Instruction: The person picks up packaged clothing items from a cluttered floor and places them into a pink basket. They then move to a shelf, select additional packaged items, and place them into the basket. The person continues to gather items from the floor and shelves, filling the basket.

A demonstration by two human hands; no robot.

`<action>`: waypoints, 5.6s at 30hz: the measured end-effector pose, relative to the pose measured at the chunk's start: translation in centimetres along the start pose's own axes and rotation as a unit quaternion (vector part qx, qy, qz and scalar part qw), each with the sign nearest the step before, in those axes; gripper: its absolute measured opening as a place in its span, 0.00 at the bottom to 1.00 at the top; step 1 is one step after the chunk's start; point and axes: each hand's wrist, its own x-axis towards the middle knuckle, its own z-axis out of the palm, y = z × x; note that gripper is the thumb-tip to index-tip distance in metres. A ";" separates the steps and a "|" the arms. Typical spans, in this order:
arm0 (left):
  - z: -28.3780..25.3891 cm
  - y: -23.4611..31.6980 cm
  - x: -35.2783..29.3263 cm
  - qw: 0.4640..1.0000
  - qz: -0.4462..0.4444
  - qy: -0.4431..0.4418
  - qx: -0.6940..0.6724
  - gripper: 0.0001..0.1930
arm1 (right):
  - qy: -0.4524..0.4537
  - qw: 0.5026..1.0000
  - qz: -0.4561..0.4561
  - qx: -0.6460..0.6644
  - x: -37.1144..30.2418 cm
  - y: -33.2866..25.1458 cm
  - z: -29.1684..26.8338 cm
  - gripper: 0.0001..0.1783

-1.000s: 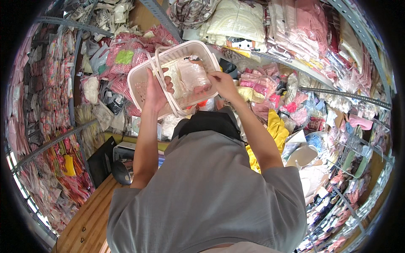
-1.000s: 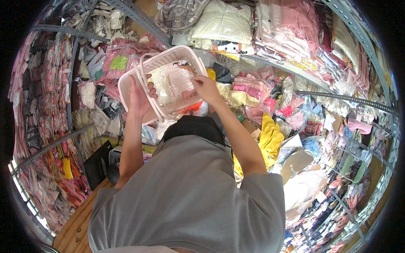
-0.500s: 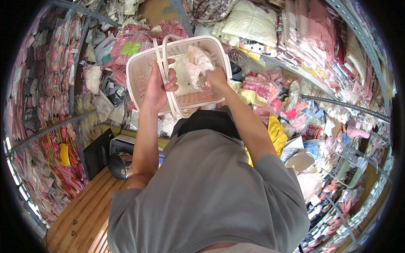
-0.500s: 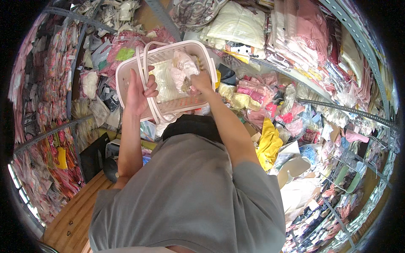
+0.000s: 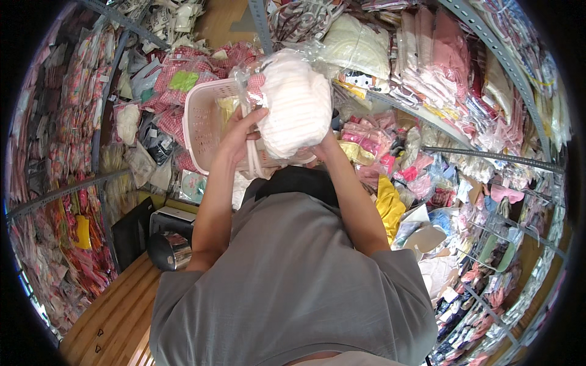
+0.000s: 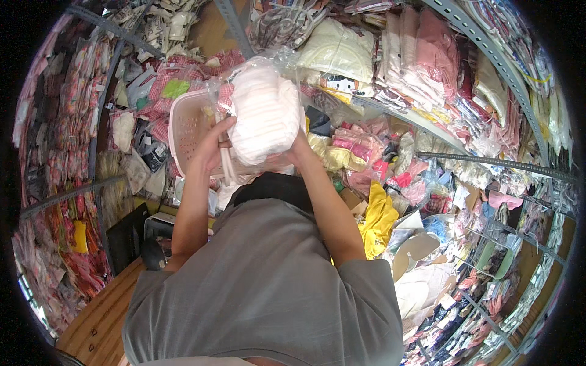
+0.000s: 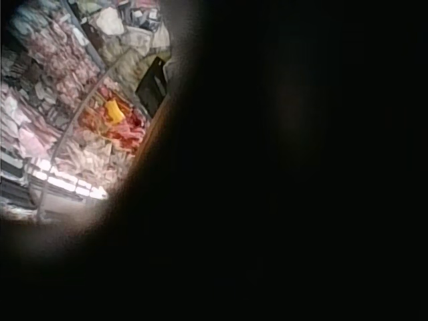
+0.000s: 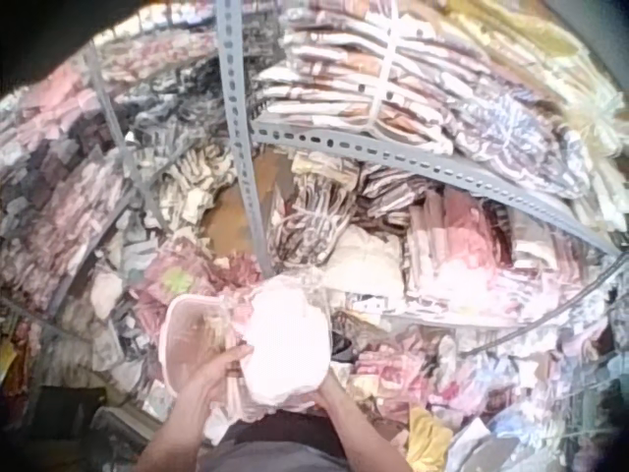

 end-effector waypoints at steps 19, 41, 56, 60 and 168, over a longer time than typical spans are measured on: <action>-0.3 2.4 -2.3 0.996 0.054 0.024 0.066 0.26 | 0.037 0.997 -0.021 -0.068 -5.3 -4.2 4.4 0.28; -6.1 0.2 1.1 0.910 0.042 -0.221 -0.349 0.41 | 0.082 0.843 -0.296 -0.441 -5.2 -4.6 10.9 0.33; -6.1 0.7 1.4 0.907 0.039 -0.236 -0.347 0.41 | 0.003 0.995 -0.030 -0.090 -5.4 -4.6 6.9 0.23; -6.1 0.9 1.6 0.912 0.036 -0.232 -0.337 0.41 | -0.037 0.999 -0.023 0.006 -4.3 -4.0 4.7 0.23; -4.8 3.8 -1.9 0.977 0.048 -0.174 -0.111 0.47 | 0.128 0.964 -0.217 0.082 -8.2 -5.8 2.3 0.28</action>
